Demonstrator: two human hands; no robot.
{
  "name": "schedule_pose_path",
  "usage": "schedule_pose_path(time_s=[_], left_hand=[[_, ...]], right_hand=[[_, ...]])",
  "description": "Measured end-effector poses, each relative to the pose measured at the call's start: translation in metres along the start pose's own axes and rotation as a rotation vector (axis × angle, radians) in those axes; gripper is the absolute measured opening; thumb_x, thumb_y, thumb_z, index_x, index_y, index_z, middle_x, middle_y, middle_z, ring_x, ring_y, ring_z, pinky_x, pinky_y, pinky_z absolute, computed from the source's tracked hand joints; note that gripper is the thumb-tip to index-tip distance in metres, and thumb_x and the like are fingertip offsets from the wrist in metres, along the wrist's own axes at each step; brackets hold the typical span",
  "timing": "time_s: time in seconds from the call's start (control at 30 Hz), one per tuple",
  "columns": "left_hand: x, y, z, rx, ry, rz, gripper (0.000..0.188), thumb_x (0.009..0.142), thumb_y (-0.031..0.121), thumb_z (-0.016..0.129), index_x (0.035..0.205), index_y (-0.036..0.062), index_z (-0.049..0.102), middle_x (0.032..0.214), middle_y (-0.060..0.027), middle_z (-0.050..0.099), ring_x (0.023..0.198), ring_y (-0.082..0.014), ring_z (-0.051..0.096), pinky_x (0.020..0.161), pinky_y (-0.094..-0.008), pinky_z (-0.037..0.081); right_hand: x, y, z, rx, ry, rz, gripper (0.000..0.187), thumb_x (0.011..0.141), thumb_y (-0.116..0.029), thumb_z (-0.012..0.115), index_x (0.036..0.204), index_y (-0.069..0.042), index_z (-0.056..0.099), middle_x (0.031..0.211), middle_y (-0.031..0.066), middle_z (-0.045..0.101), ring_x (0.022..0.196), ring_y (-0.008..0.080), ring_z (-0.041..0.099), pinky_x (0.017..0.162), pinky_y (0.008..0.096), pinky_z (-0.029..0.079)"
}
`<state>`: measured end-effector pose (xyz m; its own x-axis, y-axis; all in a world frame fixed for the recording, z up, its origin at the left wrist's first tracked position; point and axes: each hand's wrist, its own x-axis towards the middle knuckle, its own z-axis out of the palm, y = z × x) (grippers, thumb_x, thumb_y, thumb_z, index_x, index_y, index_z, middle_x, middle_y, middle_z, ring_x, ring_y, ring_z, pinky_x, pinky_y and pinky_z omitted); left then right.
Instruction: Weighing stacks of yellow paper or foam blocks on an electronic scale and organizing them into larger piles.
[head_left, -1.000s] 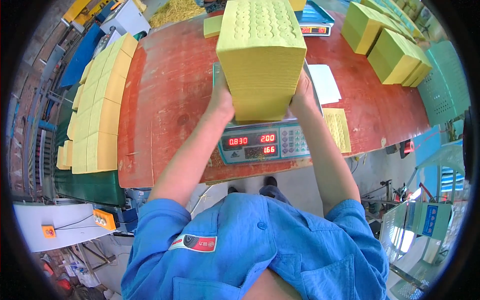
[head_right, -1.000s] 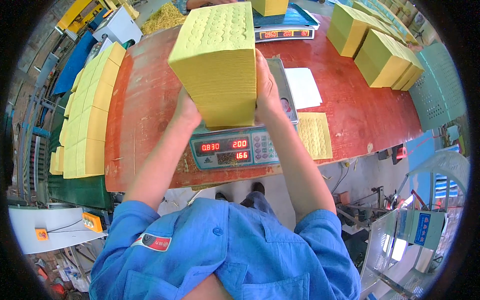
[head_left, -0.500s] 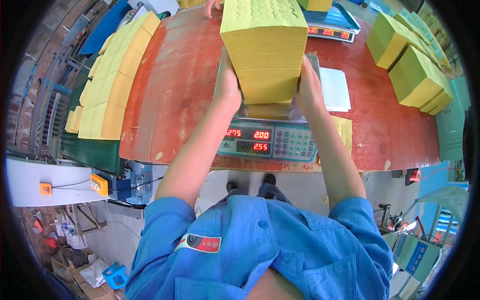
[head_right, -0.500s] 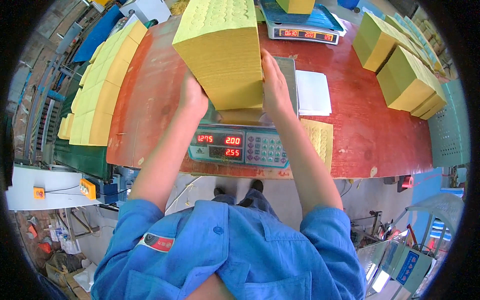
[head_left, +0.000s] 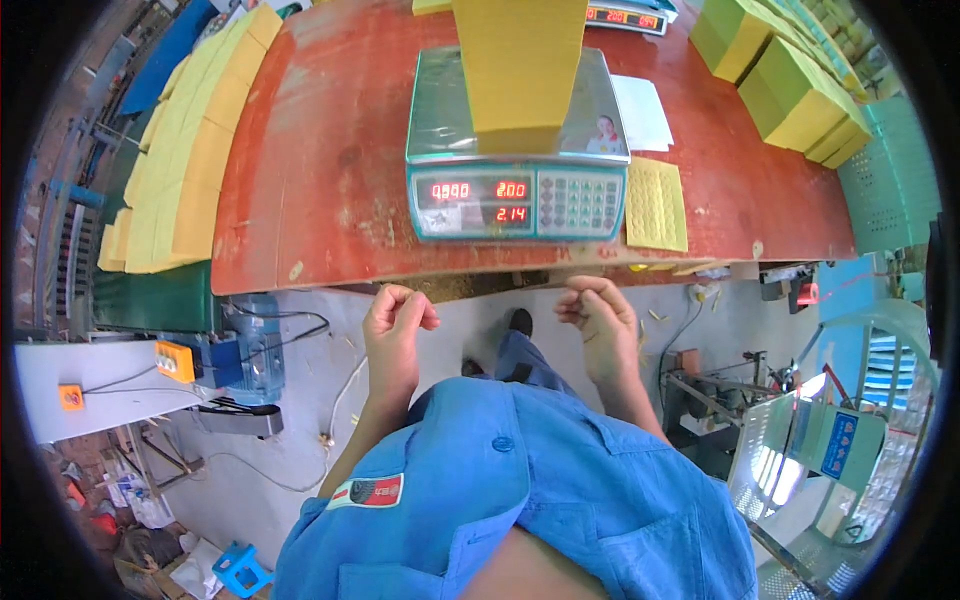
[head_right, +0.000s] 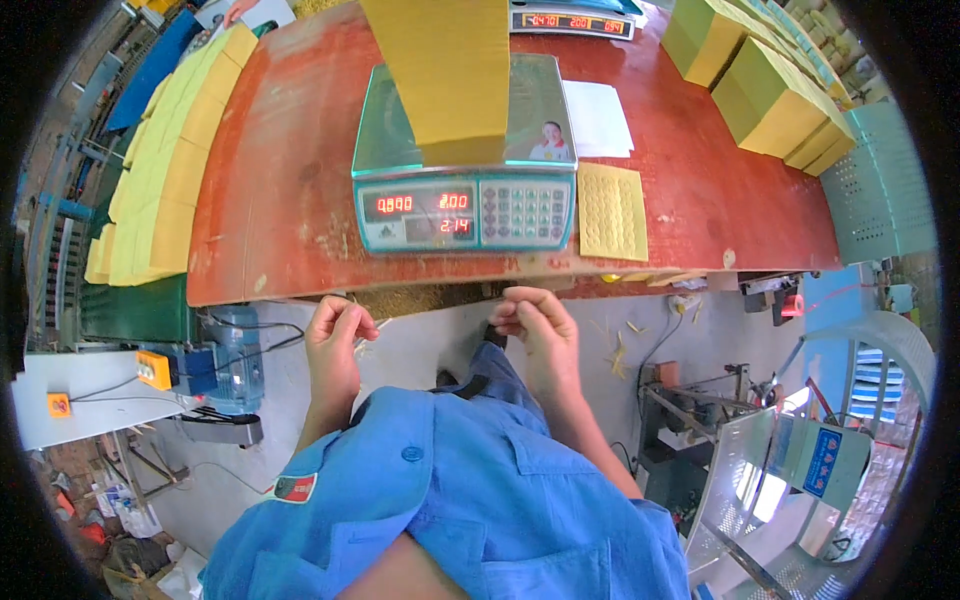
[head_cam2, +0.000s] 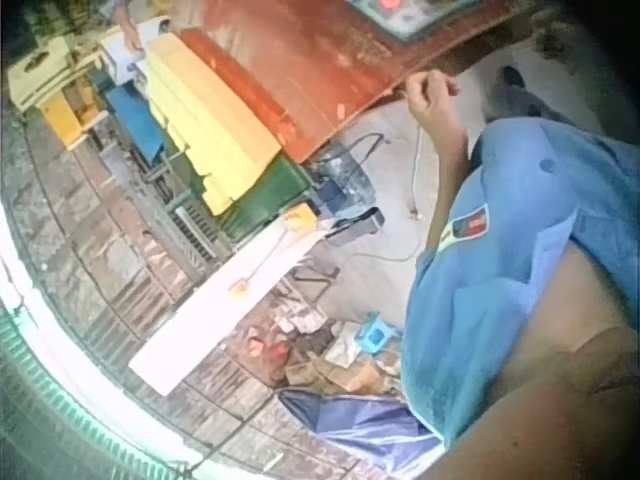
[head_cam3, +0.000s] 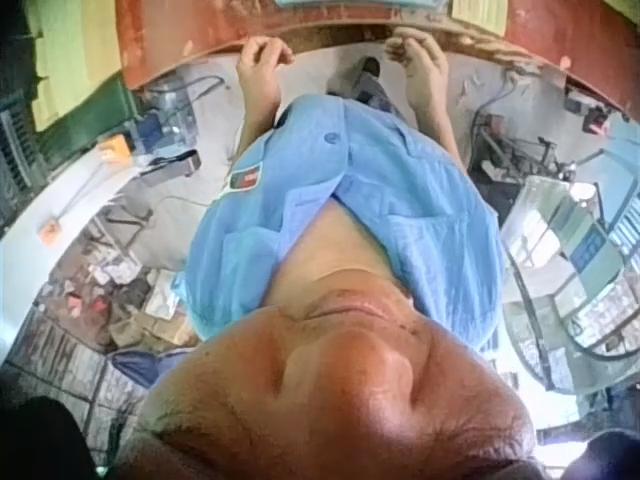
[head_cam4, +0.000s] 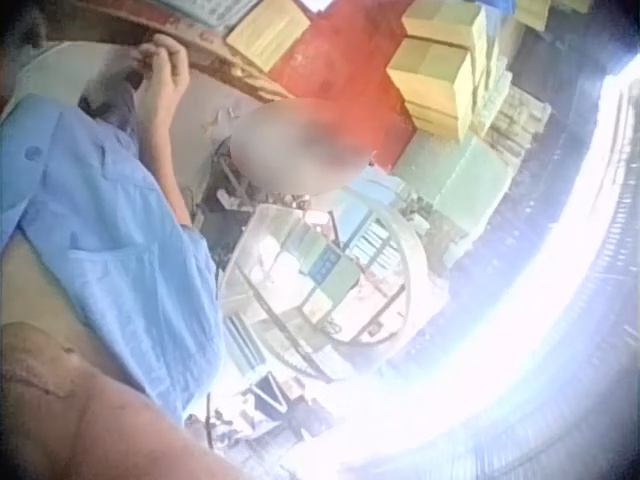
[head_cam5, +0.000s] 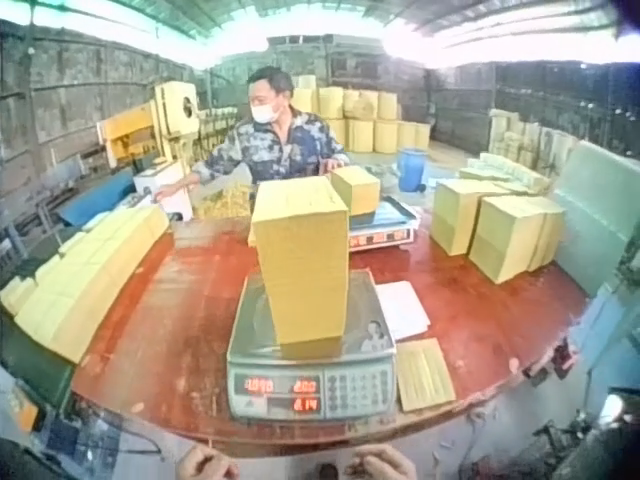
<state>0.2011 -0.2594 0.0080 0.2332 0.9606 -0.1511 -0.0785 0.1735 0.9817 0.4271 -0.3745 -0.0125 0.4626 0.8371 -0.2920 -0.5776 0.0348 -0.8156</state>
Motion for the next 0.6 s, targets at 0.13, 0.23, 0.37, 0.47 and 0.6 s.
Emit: schedule_pose_path(time_s=[0.13, 0.23, 0.37, 0.47, 0.6], left_hand=[[-0.022, -0.004, -0.028, 0.028, -0.015, 0.003, 0.012, 0.095, 0.009, 0.057, 0.084, 0.0039, 0.056, 0.076, -0.0052, 0.062, 0.070, -0.0108, 0.058, 0.067, -0.0267, 0.048], [-0.032, -0.004, -0.046, 0.062, -0.029, 0.036, 0.014, 0.096, 0.011, 0.056, 0.085, 0.0040, 0.056, 0.076, -0.0052, 0.061, 0.070, -0.0111, 0.058, 0.067, -0.0266, 0.048], [-0.047, -0.005, -0.053, 0.064, -0.044, 0.054, 0.016, 0.097, 0.014, 0.055, 0.085, 0.0043, 0.056, 0.077, -0.0050, 0.061, 0.070, -0.0118, 0.058, 0.067, -0.0266, 0.048], [-0.054, -0.010, -0.056, 0.029, -0.072, 0.022, 0.015, 0.097, 0.014, 0.055, 0.085, 0.0046, 0.057, 0.077, -0.0051, 0.062, 0.070, -0.0120, 0.058, 0.067, -0.0268, 0.049], [-0.054, -0.013, -0.058, 0.008, -0.084, 0.032, 0.015, 0.097, 0.013, 0.055, 0.085, 0.0046, 0.057, 0.078, -0.0052, 0.062, 0.070, -0.0121, 0.058, 0.067, -0.0271, 0.049]], right_hand=[[-0.025, 0.023, 0.022, 0.030, -0.049, 0.039, 0.017, 0.097, -0.007, 0.052, 0.108, -0.002, 0.063, 0.093, 0.0073, 0.066, 0.086, 0.0165, 0.064, 0.078, 0.0287, 0.051], [-0.042, 0.032, 0.027, 0.014, -0.070, 0.032, 0.016, 0.097, -0.007, 0.052, 0.107, -0.002, 0.064, 0.093, 0.0069, 0.066, 0.085, 0.0163, 0.064, 0.077, 0.0281, 0.051], [-0.059, 0.043, 0.019, -0.021, -0.056, 0.039, 0.017, 0.097, -0.008, 0.050, 0.107, -0.002, 0.063, 0.091, 0.0078, 0.067, 0.084, 0.0190, 0.065, 0.077, 0.0313, 0.051], [-0.068, 0.050, 0.019, -0.008, -0.055, 0.065, 0.017, 0.097, -0.009, 0.052, 0.107, -0.002, 0.064, 0.092, 0.0075, 0.067, 0.084, 0.0178, 0.065, 0.076, 0.0297, 0.051], [-0.068, 0.053, 0.024, -0.017, -0.064, 0.081, 0.017, 0.097, -0.011, 0.054, 0.107, -0.002, 0.064, 0.092, 0.0071, 0.067, 0.084, 0.0159, 0.065, 0.075, 0.0282, 0.051]])
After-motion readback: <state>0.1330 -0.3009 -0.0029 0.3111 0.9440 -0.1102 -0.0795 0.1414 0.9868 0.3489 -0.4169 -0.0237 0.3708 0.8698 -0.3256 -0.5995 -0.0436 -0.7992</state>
